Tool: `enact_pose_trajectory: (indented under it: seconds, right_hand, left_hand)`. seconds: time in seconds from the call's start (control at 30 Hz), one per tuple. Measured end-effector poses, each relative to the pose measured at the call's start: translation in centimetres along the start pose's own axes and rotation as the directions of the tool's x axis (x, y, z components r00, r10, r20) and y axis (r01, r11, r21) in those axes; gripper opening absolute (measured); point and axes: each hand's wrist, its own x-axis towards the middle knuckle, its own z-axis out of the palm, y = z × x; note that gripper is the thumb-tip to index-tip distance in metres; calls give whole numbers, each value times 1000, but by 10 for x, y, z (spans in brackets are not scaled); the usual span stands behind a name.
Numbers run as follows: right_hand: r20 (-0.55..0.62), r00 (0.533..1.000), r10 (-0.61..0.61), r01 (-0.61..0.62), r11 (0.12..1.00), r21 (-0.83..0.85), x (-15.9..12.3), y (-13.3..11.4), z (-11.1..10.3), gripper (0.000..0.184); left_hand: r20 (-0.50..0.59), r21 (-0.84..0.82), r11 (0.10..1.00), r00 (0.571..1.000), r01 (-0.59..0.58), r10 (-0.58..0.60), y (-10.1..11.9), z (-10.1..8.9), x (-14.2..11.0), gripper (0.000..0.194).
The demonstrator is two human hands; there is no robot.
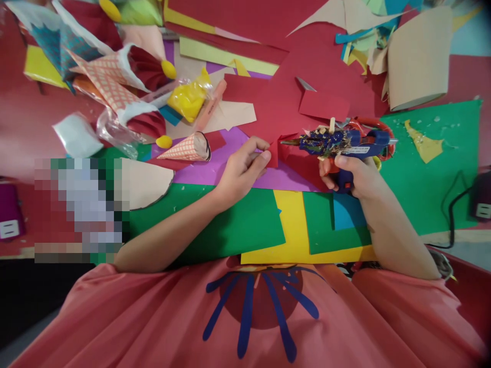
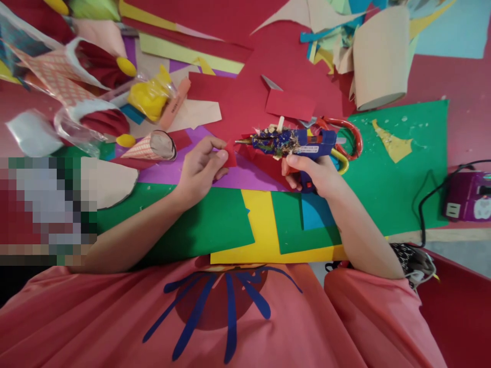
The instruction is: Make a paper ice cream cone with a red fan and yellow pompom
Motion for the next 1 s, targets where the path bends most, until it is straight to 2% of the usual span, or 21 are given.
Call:
enact_pose_trajectory:
  seconds: [0.2, 0.57, 1.0]
  right_hand:
    - [-33, 999, -12, 14, 999, 45, 0, -2, 1, 30]
    - [-72, 997, 6, -4, 1000, 31, 1, -3, 5, 31]
    - [-64, 998, 3, -2, 1000, 19, 1, -1, 4, 33]
  left_hand:
    - [33, 11, 1000, 999, -20, 20, -1, -1, 0, 48]
    - [64, 8, 1000, 998, -2, 2, -3, -4, -1, 46]
    - [60, -5, 1000, 998, 13, -13, -2, -2, -1, 47]
